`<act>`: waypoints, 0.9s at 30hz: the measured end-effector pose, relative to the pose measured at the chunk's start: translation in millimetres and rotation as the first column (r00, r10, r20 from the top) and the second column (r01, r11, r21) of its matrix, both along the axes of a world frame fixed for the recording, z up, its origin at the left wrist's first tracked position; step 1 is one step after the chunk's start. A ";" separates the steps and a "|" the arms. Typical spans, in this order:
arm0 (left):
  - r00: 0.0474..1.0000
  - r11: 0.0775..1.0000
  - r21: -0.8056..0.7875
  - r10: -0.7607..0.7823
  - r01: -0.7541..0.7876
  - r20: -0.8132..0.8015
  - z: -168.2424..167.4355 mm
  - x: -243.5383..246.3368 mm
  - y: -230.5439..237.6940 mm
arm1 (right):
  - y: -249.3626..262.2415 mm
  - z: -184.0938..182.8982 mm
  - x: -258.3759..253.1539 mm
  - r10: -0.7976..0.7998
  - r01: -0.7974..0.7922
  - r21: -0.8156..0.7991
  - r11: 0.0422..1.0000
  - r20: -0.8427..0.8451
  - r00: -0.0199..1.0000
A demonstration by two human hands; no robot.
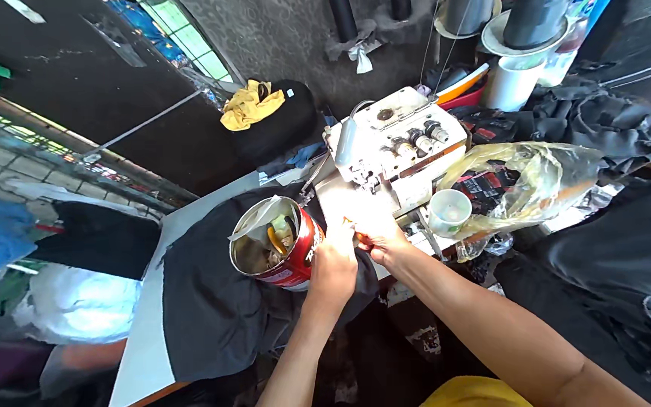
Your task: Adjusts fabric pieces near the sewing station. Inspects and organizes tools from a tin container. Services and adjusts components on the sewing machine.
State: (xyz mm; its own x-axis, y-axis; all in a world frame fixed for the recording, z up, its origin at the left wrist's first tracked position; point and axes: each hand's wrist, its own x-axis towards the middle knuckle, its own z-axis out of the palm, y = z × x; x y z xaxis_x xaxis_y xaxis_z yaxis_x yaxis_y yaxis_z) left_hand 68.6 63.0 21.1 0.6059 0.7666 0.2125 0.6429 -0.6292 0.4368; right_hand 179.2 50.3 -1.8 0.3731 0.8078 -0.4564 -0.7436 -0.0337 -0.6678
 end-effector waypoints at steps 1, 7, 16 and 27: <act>0.998 0.995 -0.093 0.049 -0.045 0.047 1.0 2.0 0.9 | 0.6 -1.4 -0.3 0.003 -0.003 0.013 1.000 0.017 1.000; 0.665 0.248 -0.903 0.613 0.350 0.426 27.3 19.3 1.0 | 3.6 -3.1 5.3 0.061 -0.063 0.086 0.994 0.015 0.998; 0.640 0.155 -0.876 0.626 0.458 0.445 29.8 13.1 9.8 | -0.8 3.5 1.9 0.079 -0.026 0.196 0.980 -0.268 0.960; 0.986 0.990 0.112 0.103 -0.088 -0.130 20.2 7.9 3.0 | 4.5 4.8 -1.7 0.100 -0.097 0.045 0.994 -0.079 0.992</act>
